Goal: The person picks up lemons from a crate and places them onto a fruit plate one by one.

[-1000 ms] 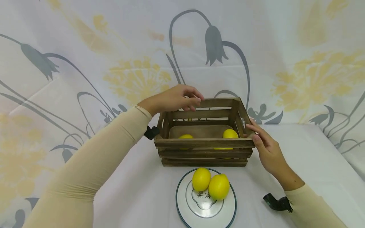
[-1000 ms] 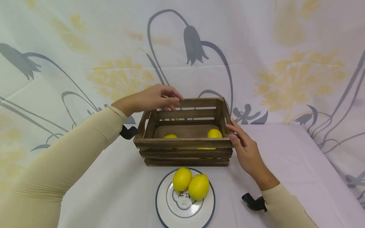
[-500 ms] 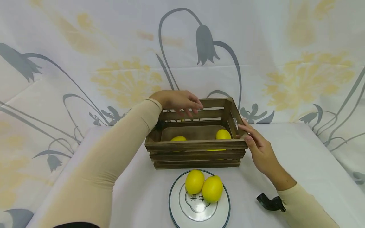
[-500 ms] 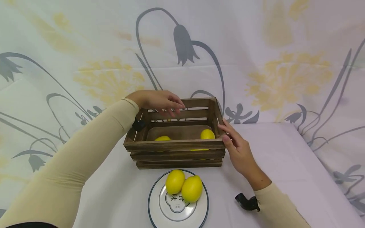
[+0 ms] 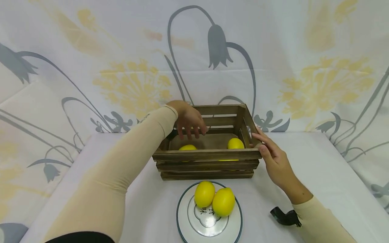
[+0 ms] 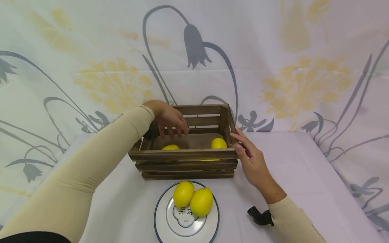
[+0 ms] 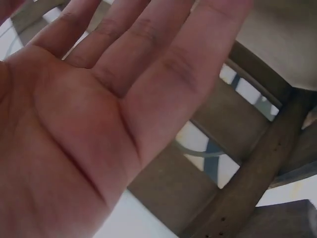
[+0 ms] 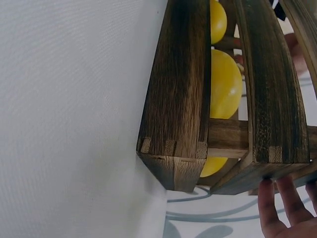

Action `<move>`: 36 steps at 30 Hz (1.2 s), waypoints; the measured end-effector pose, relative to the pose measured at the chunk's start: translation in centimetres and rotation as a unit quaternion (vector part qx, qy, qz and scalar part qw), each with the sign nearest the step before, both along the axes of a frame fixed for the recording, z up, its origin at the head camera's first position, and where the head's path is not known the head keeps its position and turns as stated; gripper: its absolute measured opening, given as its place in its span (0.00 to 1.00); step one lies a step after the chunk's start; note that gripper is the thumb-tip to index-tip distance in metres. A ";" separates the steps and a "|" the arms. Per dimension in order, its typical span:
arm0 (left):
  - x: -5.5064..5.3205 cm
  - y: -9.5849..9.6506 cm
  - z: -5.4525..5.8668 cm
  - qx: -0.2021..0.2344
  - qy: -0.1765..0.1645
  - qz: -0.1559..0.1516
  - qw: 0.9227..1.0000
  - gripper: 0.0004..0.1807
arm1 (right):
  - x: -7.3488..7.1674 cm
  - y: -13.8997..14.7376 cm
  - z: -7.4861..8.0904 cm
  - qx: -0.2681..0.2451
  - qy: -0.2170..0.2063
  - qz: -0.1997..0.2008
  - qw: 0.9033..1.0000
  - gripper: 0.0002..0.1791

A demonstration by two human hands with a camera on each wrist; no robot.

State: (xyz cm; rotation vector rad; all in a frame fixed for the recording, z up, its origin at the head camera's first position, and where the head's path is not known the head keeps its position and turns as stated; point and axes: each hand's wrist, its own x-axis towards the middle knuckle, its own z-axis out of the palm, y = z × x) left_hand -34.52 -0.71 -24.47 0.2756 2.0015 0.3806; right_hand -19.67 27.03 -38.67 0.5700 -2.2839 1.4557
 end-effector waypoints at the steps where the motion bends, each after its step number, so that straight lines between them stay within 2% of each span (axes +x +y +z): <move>1: 0.1 0.0 -0.2 -0.009 0.002 -0.002 1.000 0.28 | 0.0 0.0 0.0 0.001 0.000 0.000 1.000 0.22; 7: 0.3 0.1 -0.8 -0.035 0.024 0.000 0.999 0.26 | 0.2 0.1 0.1 0.009 0.002 -0.006 1.000 0.22; 11: 0.1 0.3 -0.9 -0.062 0.033 -0.014 0.997 0.27 | 0.2 0.2 0.2 0.015 0.001 -0.011 1.000 0.22; 17: 0.0 0.7 -1.0 -0.096 0.056 -0.046 0.993 0.24 | 0.4 0.6 0.4 0.017 0.003 -0.012 1.000 0.22; 20: 0.4 1.1 -1.1 -0.114 0.079 -0.073 0.988 0.22 | 0.6 0.9 0.4 0.014 0.006 -0.012 1.000 0.22; 24: 1.0 1.5 -1.3 -0.153 0.082 -0.110 0.979 0.24 | 0.8 1.2 0.3 0.016 0.005 -0.013 1.000 0.22; 30: 1.4 1.6 -1.7 -0.217 0.060 -0.095 0.970 0.37 | 0.9 1.3 0.3 0.015 0.007 -0.010 1.000 0.22; 34: 1.3 1.4 -1.9 -0.236 0.066 -0.096 0.965 0.35 | 0.9 1.2 0.4 0.006 0.012 0.000 1.000 0.22; 36: 1.4 1.4 -2.0 -0.238 0.071 -0.085 0.965 0.32 | 0.8 1.1 0.4 0.004 0.012 0.002 1.000 0.22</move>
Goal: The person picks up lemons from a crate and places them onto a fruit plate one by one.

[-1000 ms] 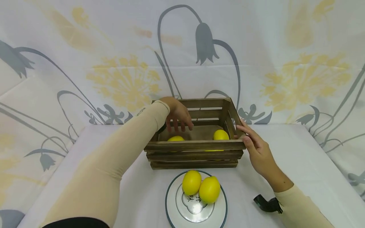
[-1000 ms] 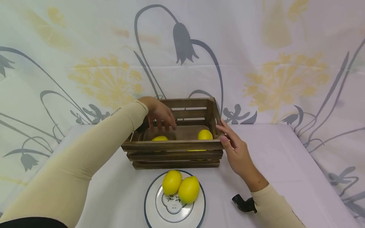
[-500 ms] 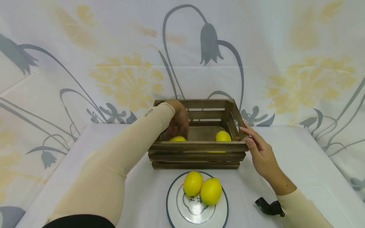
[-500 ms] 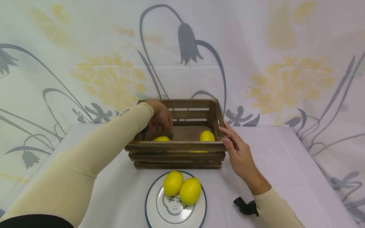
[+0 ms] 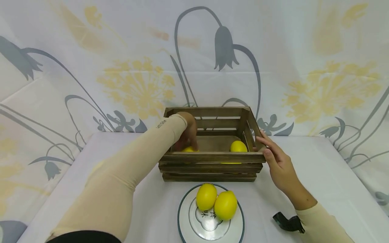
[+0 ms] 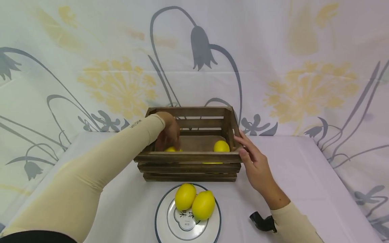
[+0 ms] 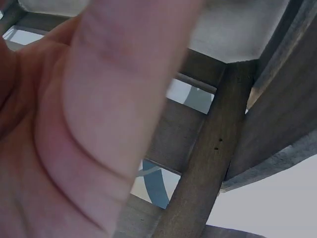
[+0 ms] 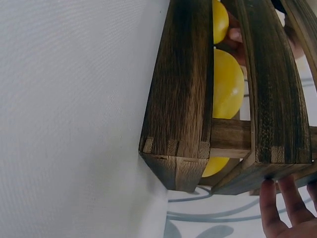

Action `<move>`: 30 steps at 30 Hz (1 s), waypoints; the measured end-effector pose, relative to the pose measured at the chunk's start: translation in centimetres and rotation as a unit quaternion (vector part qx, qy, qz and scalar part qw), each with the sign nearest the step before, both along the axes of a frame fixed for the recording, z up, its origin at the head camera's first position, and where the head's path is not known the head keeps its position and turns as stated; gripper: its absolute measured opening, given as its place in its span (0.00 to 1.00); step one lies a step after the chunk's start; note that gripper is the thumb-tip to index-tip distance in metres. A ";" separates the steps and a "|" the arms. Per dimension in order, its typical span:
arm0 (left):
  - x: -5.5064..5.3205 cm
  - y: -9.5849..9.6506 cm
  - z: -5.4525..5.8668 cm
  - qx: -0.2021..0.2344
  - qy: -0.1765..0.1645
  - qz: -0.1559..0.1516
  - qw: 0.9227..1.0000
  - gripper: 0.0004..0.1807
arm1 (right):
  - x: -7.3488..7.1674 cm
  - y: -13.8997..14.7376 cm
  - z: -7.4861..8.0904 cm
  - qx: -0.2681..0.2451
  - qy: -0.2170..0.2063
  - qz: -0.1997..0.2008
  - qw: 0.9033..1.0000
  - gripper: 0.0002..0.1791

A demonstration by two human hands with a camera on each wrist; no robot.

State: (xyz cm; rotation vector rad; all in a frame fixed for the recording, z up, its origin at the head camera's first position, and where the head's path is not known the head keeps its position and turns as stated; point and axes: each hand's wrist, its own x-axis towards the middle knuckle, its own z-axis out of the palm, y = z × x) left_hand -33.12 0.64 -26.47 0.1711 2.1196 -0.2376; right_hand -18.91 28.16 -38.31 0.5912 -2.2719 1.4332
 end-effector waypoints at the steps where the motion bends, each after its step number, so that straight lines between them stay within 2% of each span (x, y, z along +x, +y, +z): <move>1: 0.0 -0.1 -0.1 0.004 0.002 0.013 1.000 0.30 | -0.1 0.0 0.0 0.001 0.000 -0.001 1.000 0.22; 4: 0.1 -0.2 -0.4 0.021 0.004 0.028 0.999 0.29 | -0.2 0.0 -0.1 0.008 -0.008 -0.009 1.000 0.22; 11: 0.0 -0.3 -1.3 0.066 -0.015 -0.014 0.998 0.24 | 0.0 0.0 -0.8 0.028 -0.015 -0.023 0.999 0.22; 16: 0.2 0.1 -1.2 0.090 -0.006 -0.003 0.996 0.21 | -0.1 0.1 -0.7 0.023 -0.004 -0.021 1.000 0.22; 21: 0.6 0.7 -1.0 0.086 -0.015 0.008 0.996 0.27 | -0.1 0.4 -0.6 0.024 -0.002 -0.021 0.999 0.22; 26: 1.0 1.1 -1.2 0.092 -0.025 0.034 0.995 0.31 | -0.2 0.5 -0.6 0.027 -0.001 -0.023 0.999 0.22; 28: 1.0 1.2 -1.3 0.088 -0.026 0.026 0.995 0.31 | -0.2 0.5 -0.5 0.027 0.001 -0.024 0.999 0.22; 30: 0.9 1.2 -1.4 0.080 -0.029 0.005 0.996 0.32 | -0.2 0.5 -0.5 0.028 0.001 -0.025 0.999 0.22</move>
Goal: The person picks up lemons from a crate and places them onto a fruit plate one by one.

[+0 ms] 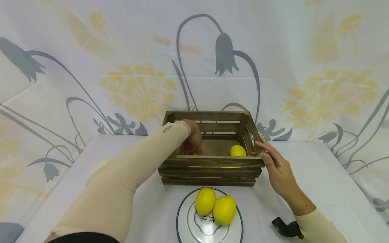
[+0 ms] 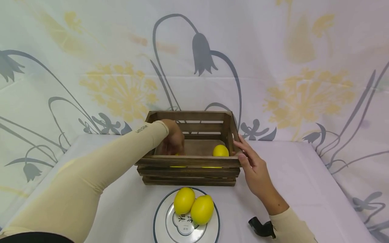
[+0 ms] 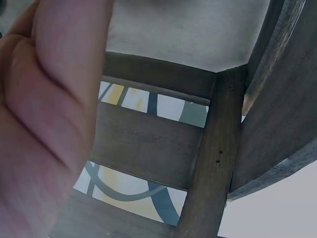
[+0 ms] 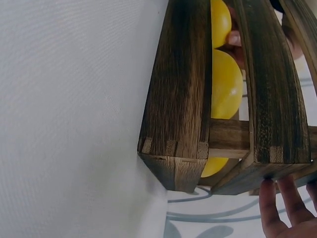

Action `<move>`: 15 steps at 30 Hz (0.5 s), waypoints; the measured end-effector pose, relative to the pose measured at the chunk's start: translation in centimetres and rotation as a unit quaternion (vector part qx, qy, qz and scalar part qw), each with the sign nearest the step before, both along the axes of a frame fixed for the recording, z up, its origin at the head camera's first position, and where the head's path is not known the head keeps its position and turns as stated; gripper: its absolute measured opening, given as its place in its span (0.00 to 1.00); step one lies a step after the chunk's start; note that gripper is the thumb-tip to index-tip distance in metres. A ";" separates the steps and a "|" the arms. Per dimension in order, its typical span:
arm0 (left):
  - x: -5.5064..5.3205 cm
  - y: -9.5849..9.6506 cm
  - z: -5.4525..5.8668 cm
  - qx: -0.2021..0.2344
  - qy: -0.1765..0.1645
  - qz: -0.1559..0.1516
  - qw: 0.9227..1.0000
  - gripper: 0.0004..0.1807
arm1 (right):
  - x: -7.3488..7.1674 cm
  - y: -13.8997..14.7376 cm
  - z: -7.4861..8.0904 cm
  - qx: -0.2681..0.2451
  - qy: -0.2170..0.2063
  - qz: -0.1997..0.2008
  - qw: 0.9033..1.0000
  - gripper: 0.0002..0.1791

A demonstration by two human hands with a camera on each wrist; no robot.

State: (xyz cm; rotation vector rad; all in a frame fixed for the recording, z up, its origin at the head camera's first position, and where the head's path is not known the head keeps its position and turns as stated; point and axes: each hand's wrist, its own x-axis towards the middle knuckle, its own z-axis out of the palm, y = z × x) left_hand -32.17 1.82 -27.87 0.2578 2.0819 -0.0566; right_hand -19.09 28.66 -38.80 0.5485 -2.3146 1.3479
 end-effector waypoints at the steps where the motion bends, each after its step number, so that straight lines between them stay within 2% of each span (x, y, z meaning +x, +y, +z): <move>1: 0.0 0.0 0.0 -0.004 0.000 -0.011 1.000 0.32 | 0.0 0.0 0.0 0.000 0.000 0.001 1.000 0.22; 3: -0.1 0.1 -0.1 -0.011 -0.005 -0.029 1.000 0.32 | 0.0 0.0 0.0 0.001 0.000 0.000 1.000 0.22; 6: 0.0 0.2 -0.1 -0.019 -0.014 -0.031 0.999 0.32 | 0.0 0.0 0.0 -0.001 -0.001 0.002 1.000 0.22; 10: 0.6 0.6 0.0 -0.035 -0.028 0.025 0.999 0.32 | 0.0 0.0 0.0 -0.004 -0.004 0.004 1.000 0.22; 15: 1.3 1.1 -0.1 -0.043 -0.069 0.107 0.991 0.29 | 0.0 0.1 0.0 -0.001 -0.007 0.000 1.000 0.22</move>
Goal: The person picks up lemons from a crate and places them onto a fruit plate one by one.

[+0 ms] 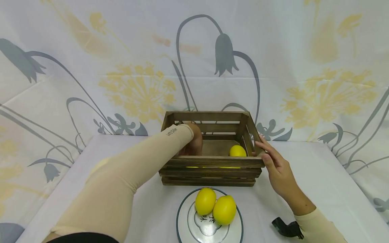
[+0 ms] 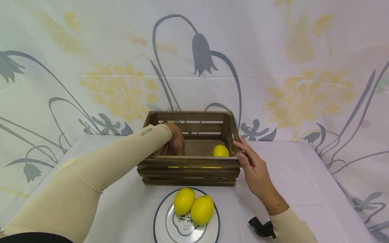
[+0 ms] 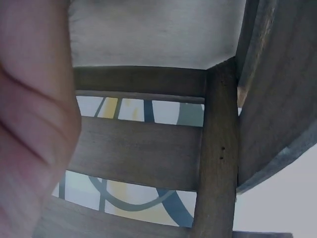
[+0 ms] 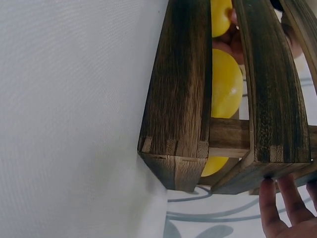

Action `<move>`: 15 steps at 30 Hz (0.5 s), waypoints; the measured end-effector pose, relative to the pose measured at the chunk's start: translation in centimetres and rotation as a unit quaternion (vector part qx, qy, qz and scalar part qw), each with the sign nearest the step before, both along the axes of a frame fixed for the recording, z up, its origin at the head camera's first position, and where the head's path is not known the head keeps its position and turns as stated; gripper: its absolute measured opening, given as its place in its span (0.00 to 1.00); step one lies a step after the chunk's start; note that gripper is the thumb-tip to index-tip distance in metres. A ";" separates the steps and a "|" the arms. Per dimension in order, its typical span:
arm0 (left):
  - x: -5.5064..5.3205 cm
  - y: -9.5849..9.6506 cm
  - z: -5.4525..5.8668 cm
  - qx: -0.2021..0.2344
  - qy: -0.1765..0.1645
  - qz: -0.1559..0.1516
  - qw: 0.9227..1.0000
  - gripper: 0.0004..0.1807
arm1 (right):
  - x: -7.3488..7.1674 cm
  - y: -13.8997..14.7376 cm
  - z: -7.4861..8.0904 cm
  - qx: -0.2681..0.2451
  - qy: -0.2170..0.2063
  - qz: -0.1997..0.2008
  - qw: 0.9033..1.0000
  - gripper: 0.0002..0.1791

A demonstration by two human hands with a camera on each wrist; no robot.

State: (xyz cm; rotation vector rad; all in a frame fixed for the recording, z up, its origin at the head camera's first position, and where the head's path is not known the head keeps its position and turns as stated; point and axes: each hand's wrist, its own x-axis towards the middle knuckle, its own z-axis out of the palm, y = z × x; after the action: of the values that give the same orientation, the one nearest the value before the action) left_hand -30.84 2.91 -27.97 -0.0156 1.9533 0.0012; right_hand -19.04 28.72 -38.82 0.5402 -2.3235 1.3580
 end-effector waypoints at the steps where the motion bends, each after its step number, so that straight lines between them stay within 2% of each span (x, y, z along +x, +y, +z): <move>1: 0.1 0.1 -0.1 0.002 -0.012 0.011 1.000 0.29 | 0.0 0.0 0.0 0.000 0.000 -0.001 1.000 0.22; 3: 0.2 0.1 -0.1 0.002 -0.010 0.010 1.000 0.29 | 0.0 0.0 0.0 -0.001 0.001 0.001 1.000 0.22; 5: 0.1 0.1 -0.1 0.000 0.004 -0.014 1.000 0.29 | 0.0 0.0 0.0 -0.002 0.002 0.004 1.000 0.22; 8: -0.4 -0.2 -0.2 -0.001 0.049 -0.093 0.994 0.27 | -0.1 0.0 0.0 -0.004 0.005 0.008 1.000 0.22; 10: -0.8 -0.5 -0.3 0.010 0.062 -0.134 0.989 0.26 | -0.1 0.0 0.0 -0.005 0.005 0.008 1.000 0.22; 11: -1.1 -0.6 -0.3 0.018 0.055 -0.153 0.986 0.20 | -0.1 0.0 0.0 -0.006 0.005 0.008 1.000 0.22; 15: -1.5 -1.1 0.1 0.048 0.036 -0.189 0.980 0.11 | 0.0 0.0 0.1 -0.003 0.004 0.005 1.000 0.22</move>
State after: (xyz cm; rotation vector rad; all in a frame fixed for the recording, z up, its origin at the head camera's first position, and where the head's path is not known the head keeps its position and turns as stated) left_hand -32.30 1.77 -27.83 0.4260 1.9995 -0.1563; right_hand -19.00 28.74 -38.68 0.5556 -2.3129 1.3661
